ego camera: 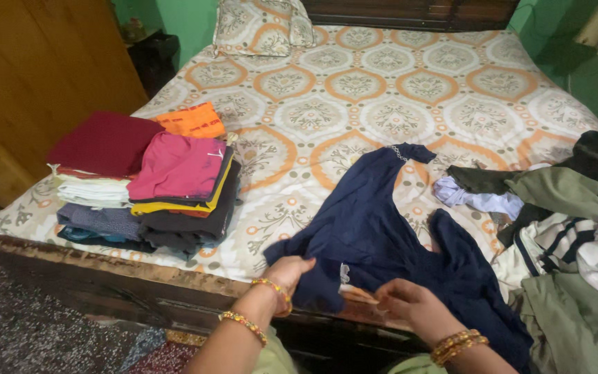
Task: The person folds a variety of clothing items, including a dark blue garment, a white t-shirt, and a green garment, on a bed and stacks them neatly into a pile.
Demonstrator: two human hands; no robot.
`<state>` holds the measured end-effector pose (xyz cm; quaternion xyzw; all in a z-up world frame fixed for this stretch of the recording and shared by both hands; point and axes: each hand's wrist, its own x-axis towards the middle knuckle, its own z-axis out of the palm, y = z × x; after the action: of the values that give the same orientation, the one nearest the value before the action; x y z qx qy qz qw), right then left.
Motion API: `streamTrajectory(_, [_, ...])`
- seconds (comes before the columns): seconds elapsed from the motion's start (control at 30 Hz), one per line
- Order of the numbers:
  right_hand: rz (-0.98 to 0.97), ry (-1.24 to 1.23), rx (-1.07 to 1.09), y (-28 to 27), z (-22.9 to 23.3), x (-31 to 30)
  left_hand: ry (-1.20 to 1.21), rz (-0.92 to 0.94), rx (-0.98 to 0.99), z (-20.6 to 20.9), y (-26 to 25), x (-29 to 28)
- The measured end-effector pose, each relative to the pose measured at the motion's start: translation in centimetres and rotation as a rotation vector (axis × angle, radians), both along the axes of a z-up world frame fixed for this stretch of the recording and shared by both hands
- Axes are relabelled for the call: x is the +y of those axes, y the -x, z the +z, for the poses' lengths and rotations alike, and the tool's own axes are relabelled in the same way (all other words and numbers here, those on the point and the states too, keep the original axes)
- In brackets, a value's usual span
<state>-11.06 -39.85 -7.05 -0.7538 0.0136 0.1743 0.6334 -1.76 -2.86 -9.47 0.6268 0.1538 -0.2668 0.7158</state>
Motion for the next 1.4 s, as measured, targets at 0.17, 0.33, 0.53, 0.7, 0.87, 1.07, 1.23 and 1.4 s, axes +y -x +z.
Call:
streamTrajectory(0.17, [-0.048,-0.044,0.13,0.9,1.1,4.8,0.285,0.002,0.063,5.1,1.4,-2.3])
streamTrajectory(0.33, [-0.053,-0.398,0.29,2.1,2.7,6.9,0.839,0.012,0.088,9.3,2.9,-4.7])
streamTrajectory(0.53, [-0.118,-0.301,0.037,0.5,2.1,7.2,0.893,-0.103,0.046,12.9,4.5,-5.7])
streamTrajectory(0.7, [-0.04,-0.503,0.021,-0.7,1.3,6.8,0.798,-0.019,0.027,14.8,4.7,-6.0])
streamTrajectory(0.87, [-0.057,-0.679,0.037,0.2,4.1,6.5,0.835,-0.049,-0.022,15.8,4.3,-4.7])
streamTrajectory(1.07, [-0.009,-0.819,0.019,-0.8,5.1,3.2,0.763,0.085,-0.094,13.7,1.9,-3.9])
streamTrajectory(1.23, [-0.044,-0.31,0.124,-0.3,9.1,0.0,0.52,0.124,-0.264,12.1,0.4,-3.3])
streamTrajectory(1.4, [0.273,0.205,0.15,-0.7,8.6,-5.5,0.432,0.06,-0.444,9.8,-2.4,-3.0])
